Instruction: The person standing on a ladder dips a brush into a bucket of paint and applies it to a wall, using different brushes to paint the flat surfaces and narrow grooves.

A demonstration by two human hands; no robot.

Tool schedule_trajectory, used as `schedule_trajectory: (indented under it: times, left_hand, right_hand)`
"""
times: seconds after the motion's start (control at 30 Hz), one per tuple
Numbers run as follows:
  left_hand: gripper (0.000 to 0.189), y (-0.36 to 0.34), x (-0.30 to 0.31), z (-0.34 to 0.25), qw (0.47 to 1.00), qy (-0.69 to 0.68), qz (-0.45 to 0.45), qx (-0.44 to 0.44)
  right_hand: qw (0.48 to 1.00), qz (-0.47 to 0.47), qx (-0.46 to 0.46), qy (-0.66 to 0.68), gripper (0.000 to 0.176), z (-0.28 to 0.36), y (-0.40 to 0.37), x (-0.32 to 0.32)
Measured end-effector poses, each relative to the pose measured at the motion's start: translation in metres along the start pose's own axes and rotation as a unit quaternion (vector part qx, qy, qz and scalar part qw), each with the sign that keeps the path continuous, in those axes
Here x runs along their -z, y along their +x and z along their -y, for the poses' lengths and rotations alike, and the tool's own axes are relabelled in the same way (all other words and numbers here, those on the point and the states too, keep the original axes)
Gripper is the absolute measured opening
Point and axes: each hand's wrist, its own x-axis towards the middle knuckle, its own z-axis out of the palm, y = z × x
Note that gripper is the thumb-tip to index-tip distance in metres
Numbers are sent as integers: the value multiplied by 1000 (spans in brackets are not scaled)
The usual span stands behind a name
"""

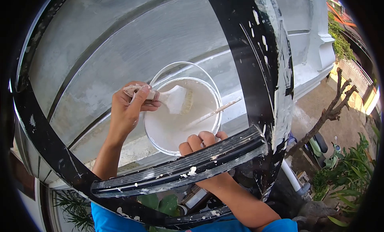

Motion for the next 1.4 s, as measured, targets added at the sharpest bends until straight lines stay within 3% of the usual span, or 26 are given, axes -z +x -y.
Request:
schedule_trajectory:
  times: [0.1, 0.3, 0.4, 0.73, 0.83, 0.9, 0.97, 1.07, 1.27, 1.4]
  left_hand:
    - [23, -5, -9, 0, 994, -84, -68, 22]
    - [20, 3, -24, -11, 960, -246, -111, 71]
    - [20, 4, -33, -12, 960, -246, -124, 51]
    - [17, -6, -21, 2, 950, -291, -108, -38]
    - [17, -16, 9, 5, 949, -275, -100, -113]
    - [22, -23, 25, -4, 934, -252, -153, -200]
    - [34, -20, 50, -10, 913, -240, -175, -280]
    - [31, 1, 79, -43, 857, -275, -218, -378]
    - [27, 57, 112, -75, 851, -278, -189, -404]
    - [13, 87, 122, -87, 818, -336, -198, -423]
  right_hand:
    - [1000, -13, -6, 4, 27, 1, 0, 0]
    - [999, -47, 6, 12, 27, 2, 1, -3]
    - [996, -82, 18, 4, 26, 0, 4, -6]
    - [999, -40, 4, 14, 27, 0, 0, -2]
    - [999, -41, 9, 10, 27, 0, 2, -1]
    - [997, -67, 12, 20, 25, 2, 4, -4]
    - [996, -85, 15, 16, 22, 3, 6, -5]
    - [997, -78, 17, 20, 23, 1, 2, -9]
    - [997, -76, 21, 16, 25, 3, -1, -11]
    - [995, -95, 41, 12, 27, 2, 1, -10]
